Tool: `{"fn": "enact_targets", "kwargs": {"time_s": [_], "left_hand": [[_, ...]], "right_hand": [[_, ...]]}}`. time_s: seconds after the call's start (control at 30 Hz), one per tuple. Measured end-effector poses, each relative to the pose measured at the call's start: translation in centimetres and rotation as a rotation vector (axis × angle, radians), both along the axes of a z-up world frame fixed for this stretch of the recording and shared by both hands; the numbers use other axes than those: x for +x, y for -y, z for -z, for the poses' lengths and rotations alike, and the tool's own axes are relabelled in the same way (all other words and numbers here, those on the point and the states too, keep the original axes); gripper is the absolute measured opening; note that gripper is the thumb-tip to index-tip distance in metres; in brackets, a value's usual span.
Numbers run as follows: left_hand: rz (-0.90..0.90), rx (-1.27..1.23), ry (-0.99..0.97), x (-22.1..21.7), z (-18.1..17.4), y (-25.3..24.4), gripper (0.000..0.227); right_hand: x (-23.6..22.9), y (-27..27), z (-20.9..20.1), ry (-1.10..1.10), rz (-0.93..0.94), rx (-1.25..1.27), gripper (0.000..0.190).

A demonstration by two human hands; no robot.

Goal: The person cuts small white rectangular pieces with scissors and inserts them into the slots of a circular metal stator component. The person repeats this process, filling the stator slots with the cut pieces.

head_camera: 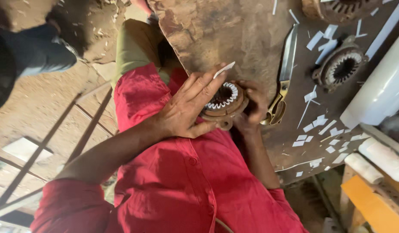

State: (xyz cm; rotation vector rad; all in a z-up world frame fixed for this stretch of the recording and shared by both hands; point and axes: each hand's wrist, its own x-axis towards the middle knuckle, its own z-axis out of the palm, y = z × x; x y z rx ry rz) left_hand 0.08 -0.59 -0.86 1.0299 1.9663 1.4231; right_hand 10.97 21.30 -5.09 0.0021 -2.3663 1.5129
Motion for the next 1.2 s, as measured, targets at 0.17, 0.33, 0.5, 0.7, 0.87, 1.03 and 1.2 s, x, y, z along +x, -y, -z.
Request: {"fn": "enact_targets", "kwargs": {"time_s": [0.17, 0.33, 0.5, 0.7, 0.87, 1.03, 1.2], "left_hand": [[-0.075, 0.021, -0.026, -1.5, -0.9, -0.4, 0.117], [-0.086, 0.042, 0.009, -1.7, -1.0, -0.9, 0.116], [-0.087, 0.055, 0.054, -1.6, -0.5, -1.1, 0.115], [-0.072, 0.017, 0.026, -1.6, -0.7, -1.4, 0.12], [-0.067, 0.03, -0.027, -1.7, -0.6, -1.2, 0.121], [-0.071, 0.002, -0.018, -1.5, -0.4, -1.1, 0.118], [-0.086, 0.016, -0.015, -1.5, -0.1, -1.0, 0.115]], "right_hand": [[1.4, 0.1, 2.0, 0.073, 0.086, -0.316, 0.025], [1.5, 1.2, 1.3, 0.005, 0.1, -0.158, 0.069], [0.4, 2.3, 0.1, 0.038, 0.144, -0.155, 0.085], [0.8, 2.0, 0.1, 0.075, 0.201, -0.094, 0.087], [1.4, 2.3, 0.8, 0.146, 0.374, -0.196, 0.073], [1.1, 2.2, 0.3, 0.056, 0.171, -0.218, 0.079], [-0.1, 0.3, 0.2, 0.034, 0.146, -0.085, 0.052]]}}
